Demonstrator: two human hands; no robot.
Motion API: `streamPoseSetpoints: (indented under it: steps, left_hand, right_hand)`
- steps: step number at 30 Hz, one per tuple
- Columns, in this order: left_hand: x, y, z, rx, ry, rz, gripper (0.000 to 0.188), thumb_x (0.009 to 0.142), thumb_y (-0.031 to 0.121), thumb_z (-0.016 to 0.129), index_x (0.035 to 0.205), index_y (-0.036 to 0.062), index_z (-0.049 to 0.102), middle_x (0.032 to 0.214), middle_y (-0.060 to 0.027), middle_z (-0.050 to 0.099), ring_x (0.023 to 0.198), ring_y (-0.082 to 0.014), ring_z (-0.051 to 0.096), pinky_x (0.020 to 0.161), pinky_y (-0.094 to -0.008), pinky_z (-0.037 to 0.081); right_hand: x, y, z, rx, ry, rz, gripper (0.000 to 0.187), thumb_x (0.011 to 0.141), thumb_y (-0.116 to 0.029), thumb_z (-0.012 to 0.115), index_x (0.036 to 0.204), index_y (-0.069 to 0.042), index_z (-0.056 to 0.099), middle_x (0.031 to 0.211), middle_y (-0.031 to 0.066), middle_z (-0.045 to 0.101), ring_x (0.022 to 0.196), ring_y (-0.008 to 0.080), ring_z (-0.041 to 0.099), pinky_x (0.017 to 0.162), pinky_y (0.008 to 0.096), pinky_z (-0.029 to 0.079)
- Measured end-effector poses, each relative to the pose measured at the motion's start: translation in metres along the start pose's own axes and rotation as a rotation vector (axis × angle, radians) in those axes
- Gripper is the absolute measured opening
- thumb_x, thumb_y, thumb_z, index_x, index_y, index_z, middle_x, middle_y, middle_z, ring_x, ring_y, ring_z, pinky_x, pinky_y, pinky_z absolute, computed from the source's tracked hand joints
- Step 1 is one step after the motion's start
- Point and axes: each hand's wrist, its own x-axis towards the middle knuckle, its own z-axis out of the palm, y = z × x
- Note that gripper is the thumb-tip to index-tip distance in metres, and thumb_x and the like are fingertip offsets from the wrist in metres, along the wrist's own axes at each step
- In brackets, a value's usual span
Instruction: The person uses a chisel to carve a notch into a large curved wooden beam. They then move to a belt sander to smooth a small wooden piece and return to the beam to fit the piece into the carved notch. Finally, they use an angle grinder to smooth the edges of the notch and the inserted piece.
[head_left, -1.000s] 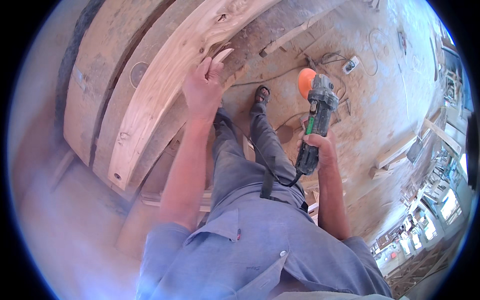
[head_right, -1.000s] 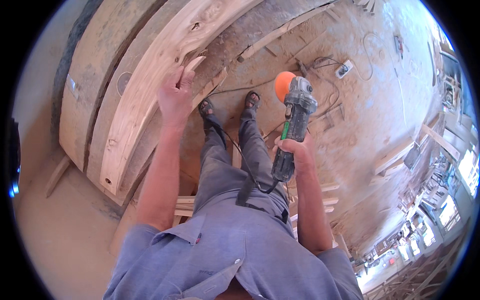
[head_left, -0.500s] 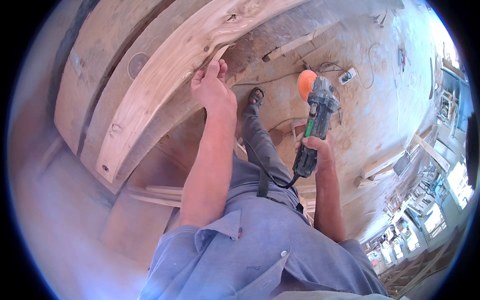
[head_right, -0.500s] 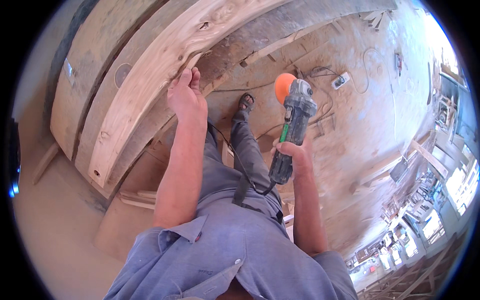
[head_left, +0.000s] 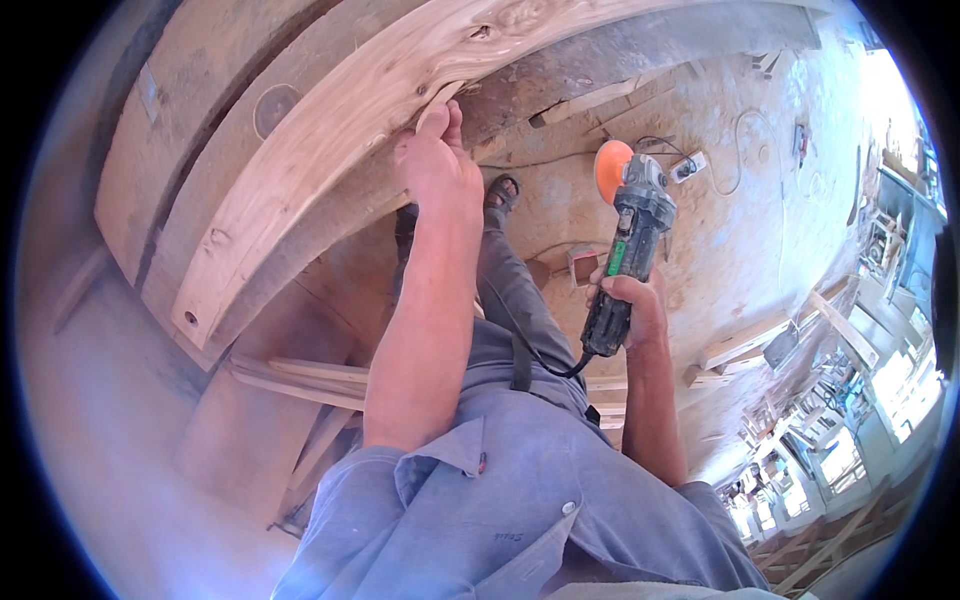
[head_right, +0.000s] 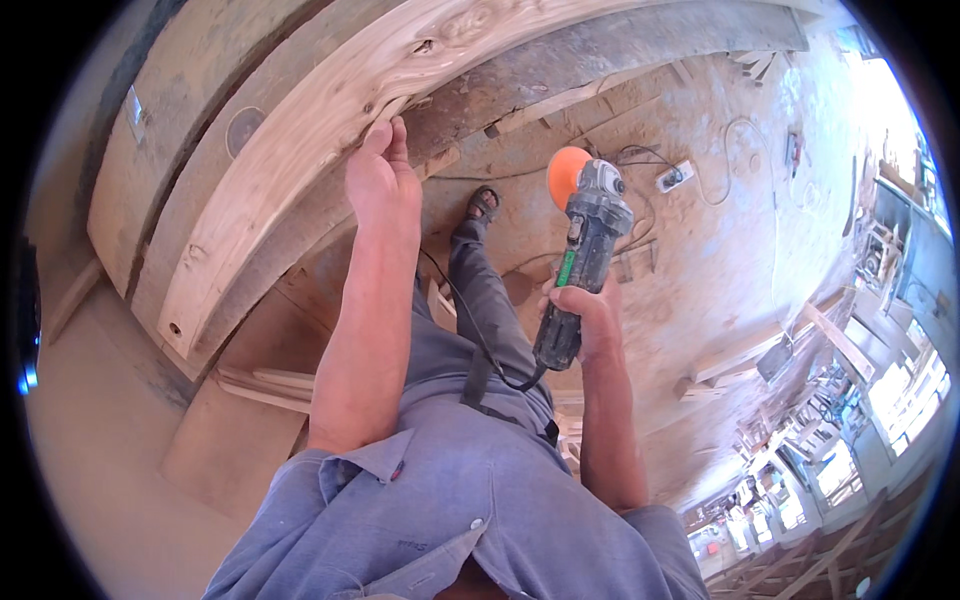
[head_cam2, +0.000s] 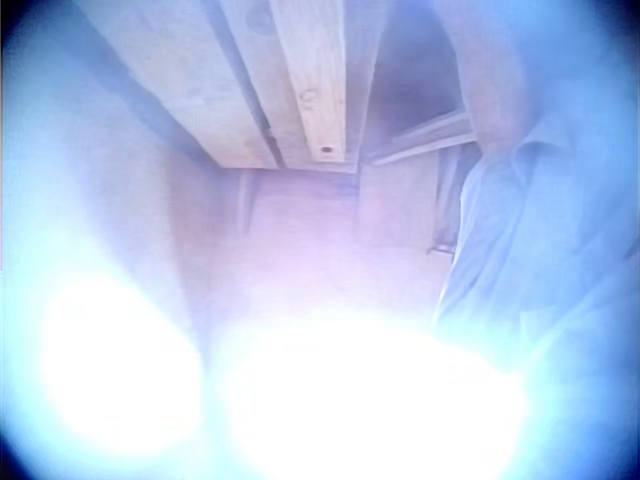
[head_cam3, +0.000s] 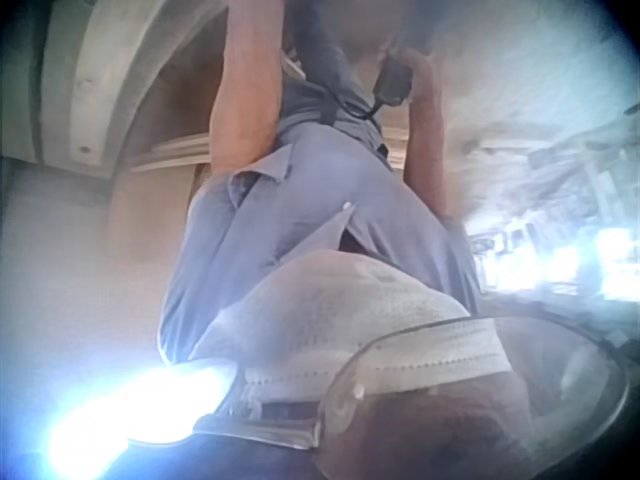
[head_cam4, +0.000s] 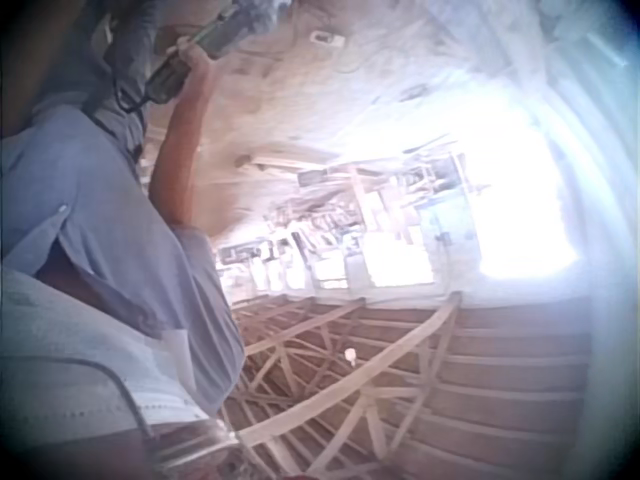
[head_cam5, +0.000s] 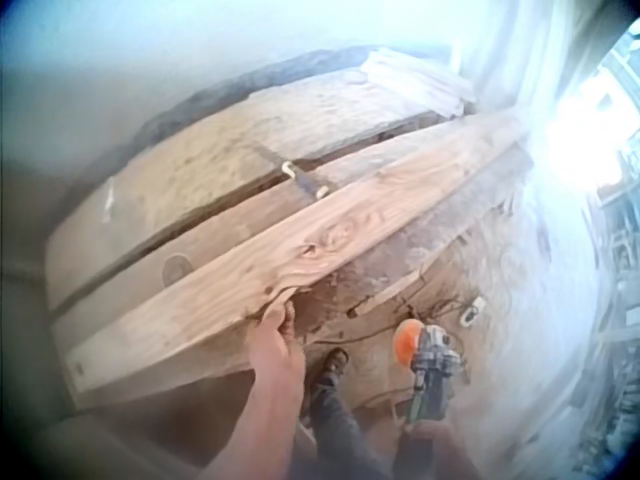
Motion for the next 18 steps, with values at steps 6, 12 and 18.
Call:
streamPoseSetpoints:
  steps: [6, 12, 18]
  left_hand:
    - [-0.006, -0.005, 0.014, -0.148, 0.090, -0.092, 0.025, 0.097, -0.009, 0.064, 0.121, -0.0093, 0.057, 0.116, -0.0153, 0.064, 0.098, -0.0260, 0.069, 0.087, -0.0305, 0.065]
    - [-0.004, -0.005, 0.011, -0.035, 0.060, -0.100, 0.019, 0.099, -0.007, 0.061, 0.119, -0.0093, 0.060, 0.115, -0.0161, 0.067, 0.098, -0.0254, 0.070, 0.088, -0.0300, 0.064]
    - [-0.005, -0.004, 0.014, -0.036, 0.062, -0.113, 0.019, 0.100, -0.009, 0.059, 0.119, -0.0115, 0.059, 0.116, -0.0177, 0.067, 0.099, -0.0273, 0.071, 0.088, -0.0316, 0.065]
  right_hand:
    - [0.000, -0.001, 0.004, -0.009, -0.012, 0.007, 0.049, 0.068, -0.007, 0.071, 0.114, 0.006, 0.060, 0.085, 0.0134, 0.068, 0.068, 0.0243, 0.070, 0.065, 0.0373, 0.059]
    - [0.004, -0.001, 0.002, -0.027, -0.026, 0.025, 0.049, 0.068, -0.007, 0.071, 0.114, 0.006, 0.060, 0.085, 0.0130, 0.068, 0.068, 0.0238, 0.070, 0.065, 0.0377, 0.059]
    - [0.004, -0.003, 0.005, -0.029, -0.023, 0.023, 0.050, 0.068, -0.008, 0.070, 0.114, 0.006, 0.060, 0.085, 0.0130, 0.068, 0.068, 0.0237, 0.070, 0.065, 0.0377, 0.059]
